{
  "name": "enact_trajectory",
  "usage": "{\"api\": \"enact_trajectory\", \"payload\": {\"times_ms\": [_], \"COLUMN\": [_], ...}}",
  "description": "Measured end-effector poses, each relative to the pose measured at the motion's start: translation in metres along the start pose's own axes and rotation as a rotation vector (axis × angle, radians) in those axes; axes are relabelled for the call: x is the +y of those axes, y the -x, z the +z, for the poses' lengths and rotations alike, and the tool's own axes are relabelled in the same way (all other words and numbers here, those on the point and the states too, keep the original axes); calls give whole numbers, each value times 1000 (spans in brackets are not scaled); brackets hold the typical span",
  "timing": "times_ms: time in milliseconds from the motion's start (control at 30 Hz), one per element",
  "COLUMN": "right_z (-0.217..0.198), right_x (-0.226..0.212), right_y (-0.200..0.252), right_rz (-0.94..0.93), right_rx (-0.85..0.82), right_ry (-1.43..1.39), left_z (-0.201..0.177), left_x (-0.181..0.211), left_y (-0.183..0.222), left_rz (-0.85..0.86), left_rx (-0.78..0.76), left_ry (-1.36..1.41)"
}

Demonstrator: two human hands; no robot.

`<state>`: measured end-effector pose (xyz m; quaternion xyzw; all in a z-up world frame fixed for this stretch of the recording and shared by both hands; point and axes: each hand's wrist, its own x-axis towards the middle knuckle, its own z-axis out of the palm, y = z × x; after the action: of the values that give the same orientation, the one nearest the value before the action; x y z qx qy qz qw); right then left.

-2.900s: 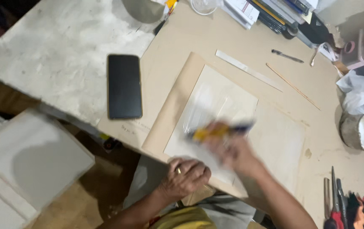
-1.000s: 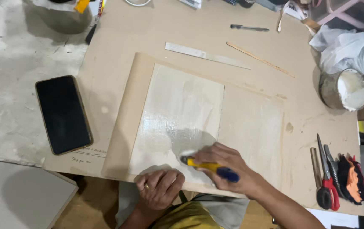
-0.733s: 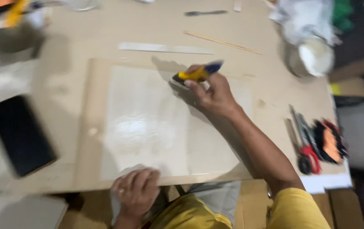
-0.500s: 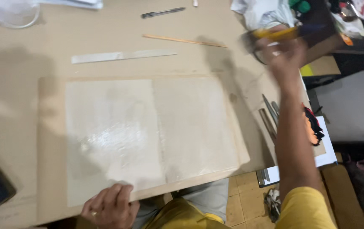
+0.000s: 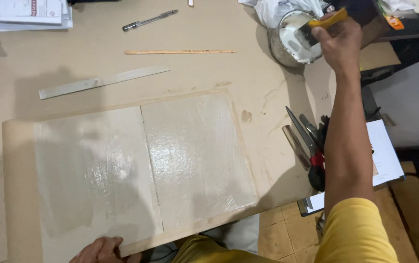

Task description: The person applies adhesive to a piece of cardboard using a brush, then places another cardboard panel onto the glued surface.

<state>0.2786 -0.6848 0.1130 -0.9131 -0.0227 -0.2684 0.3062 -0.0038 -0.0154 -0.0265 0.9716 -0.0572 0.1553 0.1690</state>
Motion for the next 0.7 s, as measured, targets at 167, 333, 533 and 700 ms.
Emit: {"api": "enact_trajectory", "payload": {"times_ms": [167, 333, 533, 700], "right_z": [1, -15, -5, 18], "right_x": [-34, -3, 80, 29], "right_y": [5, 2, 5, 21], "right_rz": [197, -64, -103, 497], "right_rx": [-169, 67, 328, 661], "right_ry": [220, 258, 108, -273], "left_z": [-6, -4, -19, 10], "left_x": [2, -5, 14, 0], "left_y": [-1, 6, -13, 6], "left_rz": [-32, 194, 297, 207], "left_rx": [-62, 154, 278, 292], "left_ry": [-33, -82, -78, -58]}}
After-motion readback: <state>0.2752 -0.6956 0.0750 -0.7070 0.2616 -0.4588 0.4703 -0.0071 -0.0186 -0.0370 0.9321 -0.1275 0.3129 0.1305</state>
